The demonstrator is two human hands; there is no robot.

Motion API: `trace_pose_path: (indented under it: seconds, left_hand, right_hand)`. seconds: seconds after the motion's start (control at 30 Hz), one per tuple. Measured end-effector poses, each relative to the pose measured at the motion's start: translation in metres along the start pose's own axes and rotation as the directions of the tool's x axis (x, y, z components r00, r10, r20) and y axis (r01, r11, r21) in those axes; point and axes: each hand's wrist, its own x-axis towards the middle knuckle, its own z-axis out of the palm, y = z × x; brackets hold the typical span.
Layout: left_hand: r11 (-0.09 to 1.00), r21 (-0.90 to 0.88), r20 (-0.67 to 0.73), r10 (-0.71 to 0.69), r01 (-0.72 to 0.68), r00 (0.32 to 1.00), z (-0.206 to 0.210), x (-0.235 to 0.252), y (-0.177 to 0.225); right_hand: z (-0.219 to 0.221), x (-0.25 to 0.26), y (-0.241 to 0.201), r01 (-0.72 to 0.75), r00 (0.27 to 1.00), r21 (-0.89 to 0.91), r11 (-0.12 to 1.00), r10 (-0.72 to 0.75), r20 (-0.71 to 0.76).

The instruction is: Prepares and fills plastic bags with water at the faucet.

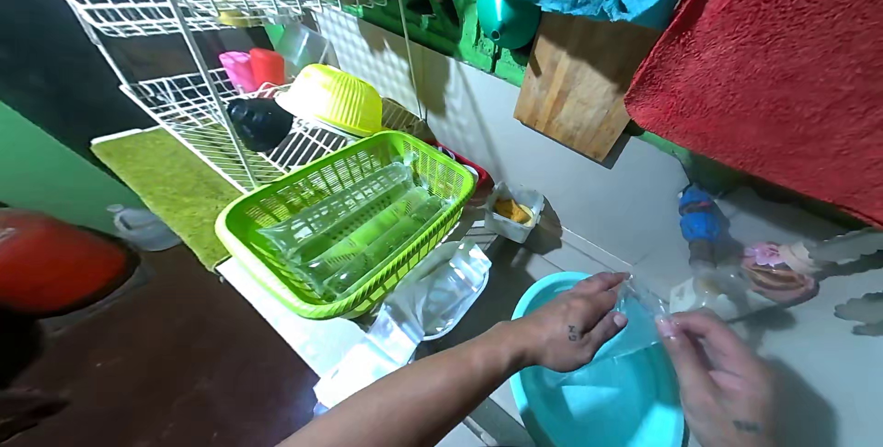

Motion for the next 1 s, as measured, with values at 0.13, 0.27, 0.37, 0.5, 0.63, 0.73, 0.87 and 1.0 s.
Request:
trace_pose_path:
  seconds: [0.13,0.27,0.37,0.5,0.63,0.73,0.87,1.0]
  left_hand:
    - [0.997,-0.019,0.0,0.073,-0.073,0.997,0.004,0.008,-0.002]
    - [0.994,-0.046,-0.012,0.095,-0.095,0.995,0.014,0.01,0.003]
    - [0.993,-0.091,-0.003,0.079,-0.079,0.997,0.018,0.012,0.006]
    - [0.991,-0.087,-0.035,0.101,-0.104,0.994,0.029,0.017,0.007]
    - [0.998,0.005,-0.011,0.059,-0.059,0.998,0.033,0.017,0.011]
    - [0.998,0.064,-0.056,0.024,-0.021,0.998,0.033,0.016,0.023]
    - [0.998,-0.066,-0.027,-0.008,0.006,1.0,0.005,0.021,0.075]
    - [0.994,-0.103,0.089,0.028,-0.019,0.996,-0.016,0.034,0.127]
  right_hand:
    - [0.0,0.009,0.004,0.003,0.999,-0.013,1.0,-0.003,0.035]
    - [0.0,0.023,0.009,-0.015,0.995,-0.089,0.996,0.024,0.096]
    - [-0.001,0.03,0.014,-0.025,0.99,-0.163,0.986,0.047,0.132]
    - [-0.002,0.035,0.016,-0.051,0.969,-0.239,0.97,0.106,0.224]
    - [-0.003,0.029,0.022,-0.091,0.974,-0.168,0.982,0.123,0.191]
    - [-0.009,0.016,0.02,-0.122,0.987,-0.042,0.992,0.126,0.1]
    - [-0.023,-0.034,0.017,-0.146,0.987,0.264,0.953,0.12,0.111]
    - [-0.004,-0.062,0.016,-0.218,0.955,0.539,0.814,0.063,0.291]
